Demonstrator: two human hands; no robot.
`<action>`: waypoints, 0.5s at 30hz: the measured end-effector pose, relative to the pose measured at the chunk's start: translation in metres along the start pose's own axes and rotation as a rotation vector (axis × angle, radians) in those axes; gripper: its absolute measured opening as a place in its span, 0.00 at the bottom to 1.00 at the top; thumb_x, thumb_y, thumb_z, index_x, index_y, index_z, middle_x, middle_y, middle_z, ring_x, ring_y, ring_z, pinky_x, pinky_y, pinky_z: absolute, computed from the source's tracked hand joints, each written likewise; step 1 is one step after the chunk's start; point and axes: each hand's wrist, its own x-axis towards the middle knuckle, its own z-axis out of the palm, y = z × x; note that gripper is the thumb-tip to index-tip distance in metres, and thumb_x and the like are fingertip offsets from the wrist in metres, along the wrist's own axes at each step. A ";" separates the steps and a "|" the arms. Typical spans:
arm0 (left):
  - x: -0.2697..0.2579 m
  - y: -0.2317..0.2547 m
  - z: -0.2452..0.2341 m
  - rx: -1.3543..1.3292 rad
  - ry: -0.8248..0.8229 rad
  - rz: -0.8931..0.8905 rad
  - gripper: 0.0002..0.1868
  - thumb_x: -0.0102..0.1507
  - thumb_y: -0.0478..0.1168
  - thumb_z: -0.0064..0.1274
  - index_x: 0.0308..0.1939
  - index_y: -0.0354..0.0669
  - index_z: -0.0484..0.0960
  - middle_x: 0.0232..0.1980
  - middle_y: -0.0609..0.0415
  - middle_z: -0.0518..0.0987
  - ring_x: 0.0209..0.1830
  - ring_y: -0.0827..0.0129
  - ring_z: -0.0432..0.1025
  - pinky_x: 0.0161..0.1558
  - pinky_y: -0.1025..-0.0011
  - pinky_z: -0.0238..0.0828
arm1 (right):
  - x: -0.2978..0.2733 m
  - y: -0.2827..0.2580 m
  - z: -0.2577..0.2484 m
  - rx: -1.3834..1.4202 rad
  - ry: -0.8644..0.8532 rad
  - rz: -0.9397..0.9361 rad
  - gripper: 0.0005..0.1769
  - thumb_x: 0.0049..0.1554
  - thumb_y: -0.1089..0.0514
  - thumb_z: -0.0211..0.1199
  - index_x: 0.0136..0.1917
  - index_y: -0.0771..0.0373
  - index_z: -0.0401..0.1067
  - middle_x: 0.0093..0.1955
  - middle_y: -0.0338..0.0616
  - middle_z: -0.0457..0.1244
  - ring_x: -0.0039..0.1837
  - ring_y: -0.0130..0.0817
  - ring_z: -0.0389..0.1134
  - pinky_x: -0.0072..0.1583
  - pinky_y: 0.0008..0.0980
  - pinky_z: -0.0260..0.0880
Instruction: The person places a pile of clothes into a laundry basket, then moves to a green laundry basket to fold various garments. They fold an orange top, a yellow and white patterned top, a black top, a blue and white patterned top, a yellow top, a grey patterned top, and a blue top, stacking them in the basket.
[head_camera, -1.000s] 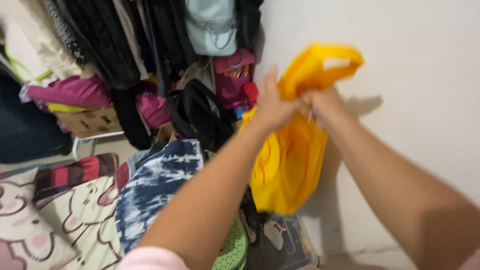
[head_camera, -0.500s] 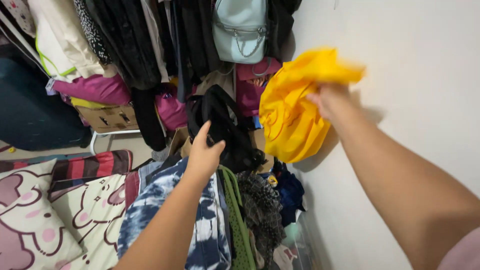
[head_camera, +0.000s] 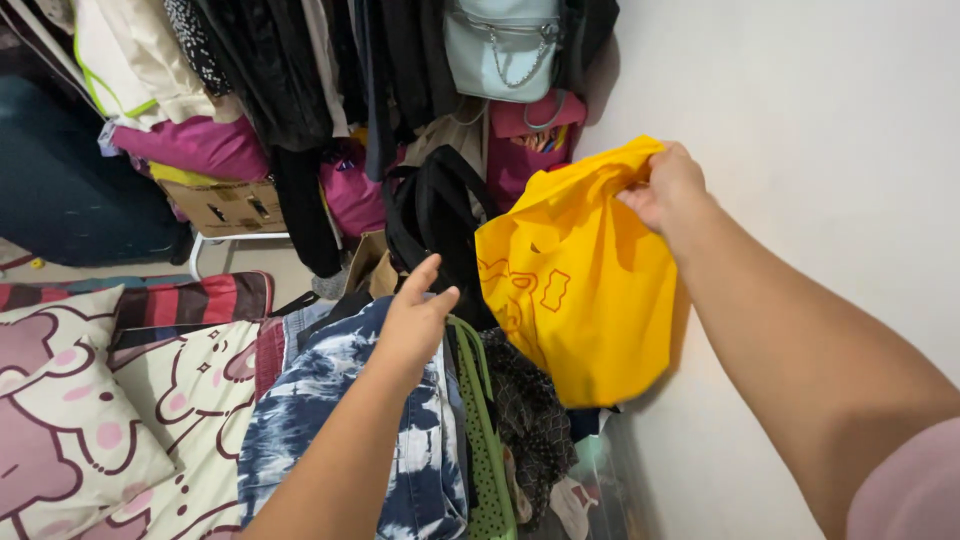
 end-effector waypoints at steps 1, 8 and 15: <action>0.001 -0.001 0.003 0.030 -0.009 0.046 0.35 0.65 0.41 0.56 0.77 0.51 0.64 0.77 0.47 0.66 0.58 0.78 0.68 0.54 0.78 0.66 | 0.004 -0.002 0.003 0.003 -0.013 0.004 0.19 0.64 0.57 0.37 0.60 0.61 0.67 0.63 0.51 0.65 0.63 0.49 0.68 0.67 0.58 0.70; 0.025 0.011 0.038 -0.023 -0.076 -0.038 0.37 0.64 0.39 0.53 0.79 0.53 0.64 0.60 0.26 0.76 0.32 0.70 0.66 0.34 0.73 0.65 | 0.030 -0.018 0.021 0.012 -0.114 -0.017 0.21 0.64 0.57 0.37 0.62 0.63 0.67 0.65 0.52 0.65 0.66 0.49 0.68 0.68 0.56 0.70; 0.033 0.016 0.051 -0.033 -0.060 0.029 0.39 0.63 0.40 0.56 0.78 0.51 0.60 0.73 0.39 0.67 0.67 0.60 0.65 0.59 0.70 0.65 | 0.049 -0.019 0.026 0.016 -0.151 0.057 0.22 0.64 0.53 0.39 0.66 0.62 0.64 0.68 0.51 0.63 0.71 0.53 0.65 0.71 0.63 0.63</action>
